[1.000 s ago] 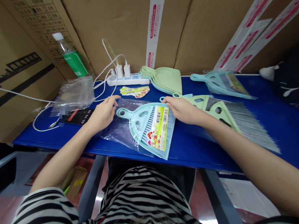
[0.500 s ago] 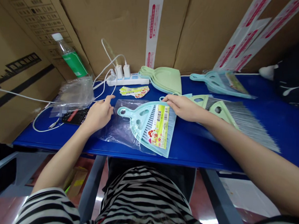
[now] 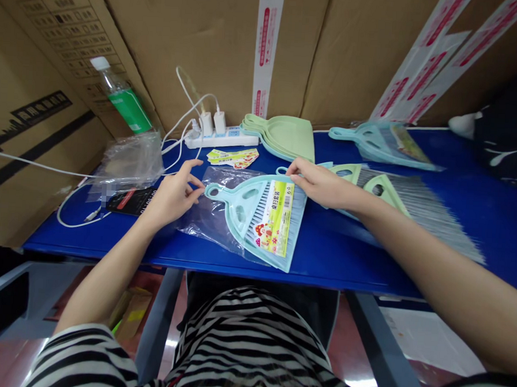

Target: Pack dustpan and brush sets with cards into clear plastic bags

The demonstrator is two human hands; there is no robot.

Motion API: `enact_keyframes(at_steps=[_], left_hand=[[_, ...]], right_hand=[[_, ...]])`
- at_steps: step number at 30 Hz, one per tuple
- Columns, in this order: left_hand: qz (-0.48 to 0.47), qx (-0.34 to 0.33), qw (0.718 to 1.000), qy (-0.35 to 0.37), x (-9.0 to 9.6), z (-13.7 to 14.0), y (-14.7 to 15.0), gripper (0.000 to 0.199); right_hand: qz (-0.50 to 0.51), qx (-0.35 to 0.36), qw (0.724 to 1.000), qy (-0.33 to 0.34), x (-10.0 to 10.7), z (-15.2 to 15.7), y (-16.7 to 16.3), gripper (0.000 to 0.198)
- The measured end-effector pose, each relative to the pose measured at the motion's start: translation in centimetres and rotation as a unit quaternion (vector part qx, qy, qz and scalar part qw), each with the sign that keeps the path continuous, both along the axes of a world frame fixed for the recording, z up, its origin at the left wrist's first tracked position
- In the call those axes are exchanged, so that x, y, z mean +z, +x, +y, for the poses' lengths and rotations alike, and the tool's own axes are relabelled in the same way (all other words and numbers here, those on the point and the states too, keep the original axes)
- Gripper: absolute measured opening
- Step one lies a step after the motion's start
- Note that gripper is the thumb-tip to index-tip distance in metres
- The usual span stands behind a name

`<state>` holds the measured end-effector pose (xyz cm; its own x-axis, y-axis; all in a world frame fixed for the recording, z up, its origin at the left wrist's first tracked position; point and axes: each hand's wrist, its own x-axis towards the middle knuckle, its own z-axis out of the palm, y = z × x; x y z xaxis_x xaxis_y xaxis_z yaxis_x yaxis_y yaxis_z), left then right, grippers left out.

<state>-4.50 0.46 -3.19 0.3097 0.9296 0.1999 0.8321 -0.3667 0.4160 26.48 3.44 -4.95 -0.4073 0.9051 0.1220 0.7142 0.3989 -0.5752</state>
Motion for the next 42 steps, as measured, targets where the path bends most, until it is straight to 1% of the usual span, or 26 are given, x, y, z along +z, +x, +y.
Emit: enact_keyframes(at_steps=[5,11,14,17,19,23,26,27,29,32,36,39,42], left_hand=[[0.021,0.01,1.0,0.011,-0.1,0.3,0.1,0.048],[0.041,0.013,0.999,0.015,-0.3,0.3,0.2,0.045],[0.051,0.008,0.999,0.012,-0.3,0.4,0.2,0.044],[0.063,-0.001,0.998,0.015,-0.4,0.5,0.1,0.045],[0.067,-0.005,0.998,0.019,-0.4,0.6,0.0,0.046],[0.079,-0.008,0.997,0.016,-0.4,0.5,0.0,0.046],[0.094,-0.002,0.996,0.012,-0.3,0.5,0.0,0.045],[0.098,0.0,0.995,0.011,-0.3,0.5,0.0,0.044],[0.103,0.002,0.995,0.013,-0.3,0.4,-0.1,0.043],[0.106,-0.002,0.994,0.017,-0.3,0.4,-0.1,0.042],[0.109,-0.002,0.994,0.022,-0.4,0.4,-0.2,0.041],[0.106,-0.007,0.994,0.026,-0.4,0.4,-0.2,0.04],[0.107,-0.005,0.994,0.027,-0.4,0.5,-0.3,0.042]], right_hand=[[0.011,-0.001,0.999,-0.037,0.3,-0.1,-0.1,0.005],[0.063,0.011,0.997,-0.049,-0.2,0.1,0.0,0.006],[0.107,-0.004,0.99,-0.096,-0.1,-0.1,-0.2,0.008],[0.169,-0.02,0.969,-0.177,0.0,-0.4,-0.5,0.009],[0.212,-0.023,0.952,-0.217,-0.1,-0.5,-0.6,0.01],[0.273,-0.031,0.929,-0.248,-0.3,-0.4,-0.9,0.009],[0.306,-0.057,0.911,-0.271,-0.2,-0.4,-1.2,0.002],[0.318,-0.065,0.903,-0.28,-0.2,-0.4,-1.3,0.003],[0.341,-0.064,0.89,-0.295,0.1,-0.4,-1.4,0.01],[0.347,-0.036,0.881,-0.32,0.4,-0.6,-1.4,0.02],[0.33,-0.02,0.871,-0.363,0.6,-0.8,-1.2,0.053],[0.328,-0.013,0.872,-0.364,0.6,-0.8,-1.2,0.069],[0.325,-0.011,0.877,-0.355,0.4,-0.9,-1.3,0.073]])
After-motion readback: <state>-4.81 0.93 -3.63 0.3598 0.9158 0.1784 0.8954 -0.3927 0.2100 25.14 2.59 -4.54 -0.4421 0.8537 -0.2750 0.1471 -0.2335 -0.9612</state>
